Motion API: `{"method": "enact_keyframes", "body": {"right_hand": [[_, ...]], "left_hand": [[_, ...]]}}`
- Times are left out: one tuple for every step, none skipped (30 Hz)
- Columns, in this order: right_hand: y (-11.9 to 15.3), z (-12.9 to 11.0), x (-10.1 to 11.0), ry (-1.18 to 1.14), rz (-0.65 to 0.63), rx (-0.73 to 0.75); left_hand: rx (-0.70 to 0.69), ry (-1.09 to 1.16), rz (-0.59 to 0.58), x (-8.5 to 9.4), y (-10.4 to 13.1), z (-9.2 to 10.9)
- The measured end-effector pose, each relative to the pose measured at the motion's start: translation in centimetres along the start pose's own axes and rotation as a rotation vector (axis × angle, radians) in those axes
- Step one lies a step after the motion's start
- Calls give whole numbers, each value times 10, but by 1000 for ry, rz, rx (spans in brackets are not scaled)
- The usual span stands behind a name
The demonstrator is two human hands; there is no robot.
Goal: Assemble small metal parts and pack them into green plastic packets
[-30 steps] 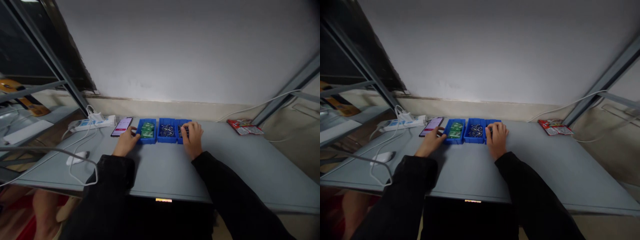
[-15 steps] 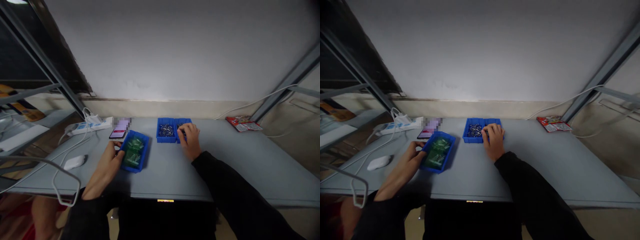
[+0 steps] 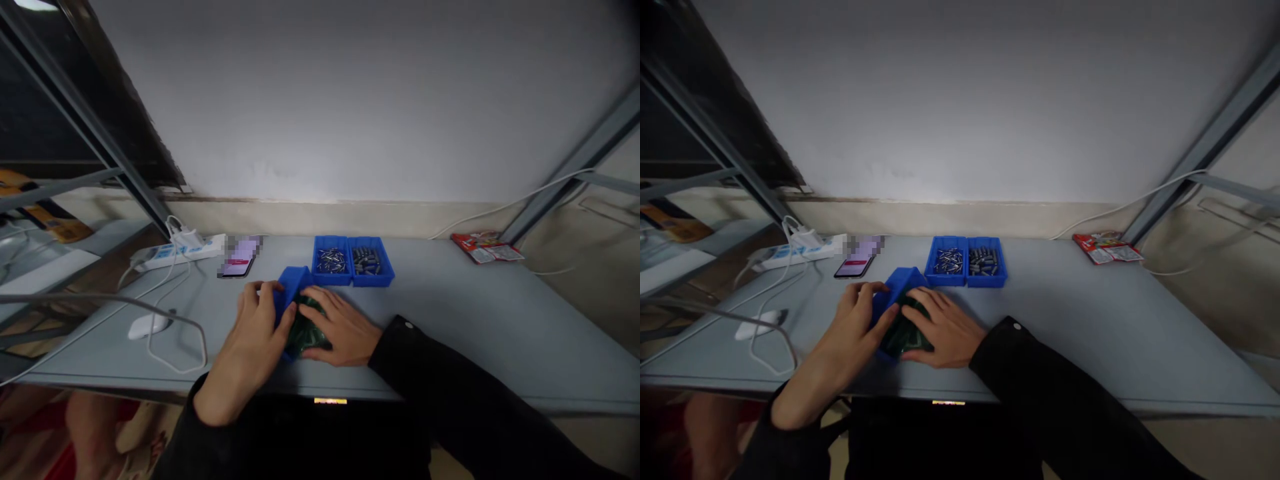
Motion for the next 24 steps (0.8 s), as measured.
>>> {"method": "enact_keyframes", "body": {"right_hand": [[0,0,-4,29,-26,3],[0,-1,-6,57,-44,7],[0,-1,-8,84,-52,12],[1,-2,-8,104,-52,20],[1,-3,-7,115,-44,32],[1,-4,-6,116,-37,46],[1,-5,-5,109,-31,60],[1,-6,-4,99,-29,72],[0,-7,-4,91,-32,82],[-1,-8,-4,88,-40,90],[-2,-8,-5,91,-53,99],[-2,-9,-6,99,-70,113],[-3,-10,-8,112,-88,129],[-3,-11,-9,125,-101,145],[-4,-12,-10,138,-105,158],[-4,-12,-9,148,-97,164],[-4,-12,-7,154,-79,164],[-3,-12,-5,156,-57,162],[-3,-12,-3,154,-36,160],[-2,-12,-1,148,-19,159],[-2,-12,1,140,-8,157],[-1,-11,2,130,0,153],[-1,-11,3,121,8,148],[-2,-11,4,113,16,144]], "left_hand": [[0,3,10,-1,1,1],[4,7,14,-2,2,1],[12,11,15,-3,3,2],[22,18,10,-4,4,2],[35,28,4,-4,5,3],[50,43,-1,-4,6,3],[66,59,-2,-4,6,3],[82,74,6,-3,6,2],[99,86,19,-1,7,2],[114,94,33,0,7,2],[123,97,51,2,7,3],[125,100,68,3,6,4],[122,102,83,3,6,6],[115,106,95,4,5,9],[107,111,105,4,5,11],[103,117,113,4,4,12],[104,122,119,4,3,11],[112,126,121,4,3,9],[122,128,123,5,3,6],[137,128,127,7,3,1],[152,127,129,8,4,-4],[166,126,130,10,4,-8],[178,129,127,11,5,-12],[187,134,122,11,6,-15]]}}
Point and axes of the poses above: each hand's wrist, its own y-axis away from the middle knuckle, its own x-axis out of the back of the hand, z = x × y, the point moved 8 cm from there along -y, towards the middle knuckle, and after that the axes turned 7 degrees about -x, right-handed, at the moved point
